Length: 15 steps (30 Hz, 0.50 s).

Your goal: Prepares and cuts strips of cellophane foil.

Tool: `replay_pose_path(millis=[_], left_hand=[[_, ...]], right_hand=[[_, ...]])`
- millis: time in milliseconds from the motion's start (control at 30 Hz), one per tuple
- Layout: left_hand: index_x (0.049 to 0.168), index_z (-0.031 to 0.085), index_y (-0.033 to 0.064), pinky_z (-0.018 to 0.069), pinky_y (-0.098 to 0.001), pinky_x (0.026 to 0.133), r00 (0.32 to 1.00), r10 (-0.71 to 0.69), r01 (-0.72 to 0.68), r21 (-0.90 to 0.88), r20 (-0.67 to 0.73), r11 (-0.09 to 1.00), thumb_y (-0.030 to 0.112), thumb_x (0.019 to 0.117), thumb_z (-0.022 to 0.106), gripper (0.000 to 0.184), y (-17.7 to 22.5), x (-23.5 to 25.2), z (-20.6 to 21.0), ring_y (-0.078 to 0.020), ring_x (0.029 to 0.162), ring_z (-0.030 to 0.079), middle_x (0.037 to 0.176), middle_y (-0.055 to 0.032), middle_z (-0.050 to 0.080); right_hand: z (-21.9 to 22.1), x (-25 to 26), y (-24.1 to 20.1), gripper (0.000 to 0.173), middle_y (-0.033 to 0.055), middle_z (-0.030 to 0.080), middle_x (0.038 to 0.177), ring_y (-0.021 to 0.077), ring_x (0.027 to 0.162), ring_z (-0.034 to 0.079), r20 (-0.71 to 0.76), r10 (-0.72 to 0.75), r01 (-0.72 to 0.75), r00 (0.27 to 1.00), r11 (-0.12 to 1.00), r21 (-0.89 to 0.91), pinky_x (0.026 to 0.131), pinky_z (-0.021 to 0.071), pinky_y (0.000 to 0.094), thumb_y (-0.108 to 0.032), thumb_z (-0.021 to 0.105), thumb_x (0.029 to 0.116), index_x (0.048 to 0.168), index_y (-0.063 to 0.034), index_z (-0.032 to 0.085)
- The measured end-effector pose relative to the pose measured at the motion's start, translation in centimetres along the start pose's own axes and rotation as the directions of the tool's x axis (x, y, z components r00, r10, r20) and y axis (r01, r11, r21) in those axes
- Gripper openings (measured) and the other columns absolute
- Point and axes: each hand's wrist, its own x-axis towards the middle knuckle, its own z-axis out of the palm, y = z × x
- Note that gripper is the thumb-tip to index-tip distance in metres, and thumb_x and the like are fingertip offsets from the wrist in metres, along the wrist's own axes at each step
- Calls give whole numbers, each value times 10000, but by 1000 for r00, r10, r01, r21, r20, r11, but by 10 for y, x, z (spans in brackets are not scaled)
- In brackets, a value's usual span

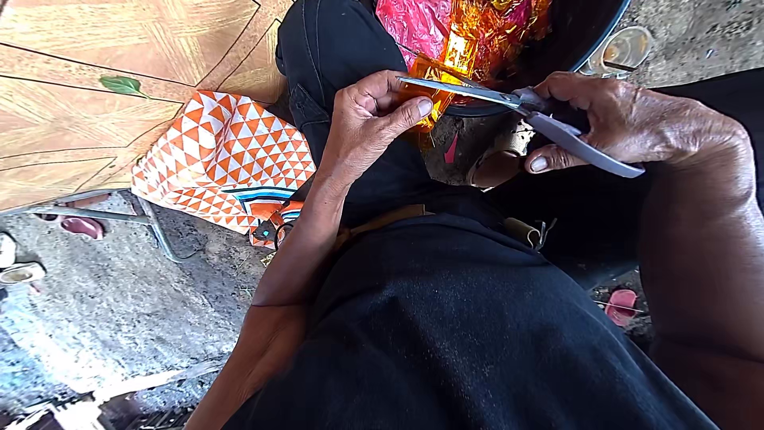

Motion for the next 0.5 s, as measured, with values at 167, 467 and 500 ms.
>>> replay_pose_path(millis=[167, 467, 500], left_hand=[[1103, 658, -36, 646, -358, 817, 1000, -2, 2, -37, -17, 999, -44, 914, 702, 195, 0, 2, 0, -150, 855, 748, 931, -51, 759], [1107, 655, -33, 627, -285, 814, 999, 33, -33, -5, -28, 999, -61, 897, 712, 219, 1, 4, 5, -98, 853, 736, 930, -27, 761], [1103, 656, -31, 626, -285, 818, 999, 38, -38, -8, -26, 999, -60, 896, 712, 216, 1, 4, 5, -96, 856, 735, 933, -26, 760]], right_hand=[[-1, -1, -1, 850, -62, 611, 1049, -44, 896, 563, -4, -1, 1, 1000, 999, -32, 746, 469, 151, -826, 702, 639, 1155, -152, 653], [5, 5, -3, 709, -92, 591, 960, -72, 804, 539, -40, -63, 62, 997, 998, -15, 678, 449, 119, -760, 726, 684, 1056, -162, 646], [5, 5, -3, 702, -96, 590, 952, -80, 792, 535, -45, -68, 68, 997, 998, -12, 667, 444, 109, -756, 728, 686, 1049, -162, 643]])
